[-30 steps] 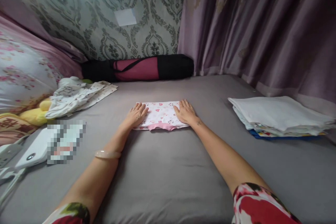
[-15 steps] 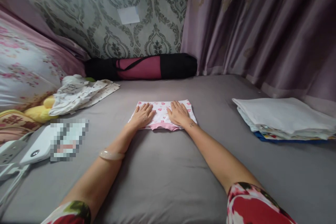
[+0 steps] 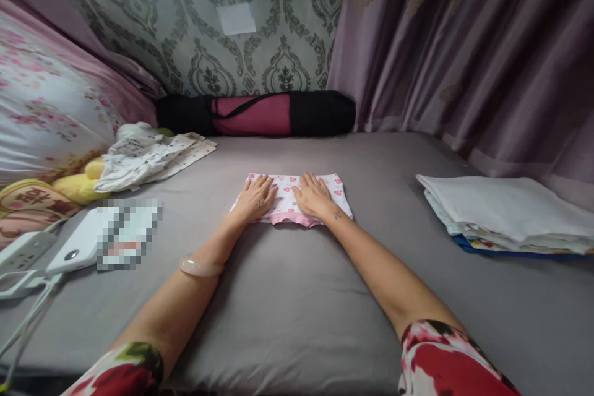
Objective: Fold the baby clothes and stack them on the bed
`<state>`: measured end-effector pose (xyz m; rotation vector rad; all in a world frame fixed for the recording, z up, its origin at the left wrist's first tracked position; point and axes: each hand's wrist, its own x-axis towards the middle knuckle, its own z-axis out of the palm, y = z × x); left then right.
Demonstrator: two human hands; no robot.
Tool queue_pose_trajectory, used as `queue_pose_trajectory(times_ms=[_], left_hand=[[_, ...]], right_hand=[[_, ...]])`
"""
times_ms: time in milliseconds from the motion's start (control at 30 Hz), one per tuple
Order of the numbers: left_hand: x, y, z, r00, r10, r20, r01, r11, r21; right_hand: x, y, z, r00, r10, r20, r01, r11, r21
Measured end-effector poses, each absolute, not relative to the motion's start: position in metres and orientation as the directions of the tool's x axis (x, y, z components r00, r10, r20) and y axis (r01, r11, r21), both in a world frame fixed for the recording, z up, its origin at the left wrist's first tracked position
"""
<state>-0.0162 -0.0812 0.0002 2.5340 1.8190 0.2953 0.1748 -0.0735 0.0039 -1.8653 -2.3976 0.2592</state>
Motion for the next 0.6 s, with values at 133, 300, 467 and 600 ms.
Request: queue_pose_trajectory(times_ms=[133, 300, 467, 600], left_hand=[[-0.019, -0.081, -0.001, 0.310, 0.938, 0.154, 0.938, -0.328, 0.113], [-0.023, -0.079, -0.006, 0.331, 0.935, 0.125, 0.931, -0.345, 0.115], [-0.024, -0.079, -0.006, 0.330, 0.934, 0.136, 0.929, -0.347, 0.130], [-0.024, -0.080, -0.005, 0.326, 0.935, 0.141, 0.929, -0.344, 0.135]], right_hand=[[0.157, -0.077, -0.001, -0.283, 0.959, -0.002, 0.938, 0.277, -0.210], [0.150, -0.080, -0.012, -0.262, 0.965, -0.006, 0.943, 0.255, -0.213], [0.151, -0.077, -0.013, -0.263, 0.964, -0.030, 0.945, 0.251, -0.209], [0.150, -0.076, -0.007, -0.265, 0.962, -0.065, 0.947, 0.247, -0.206]])
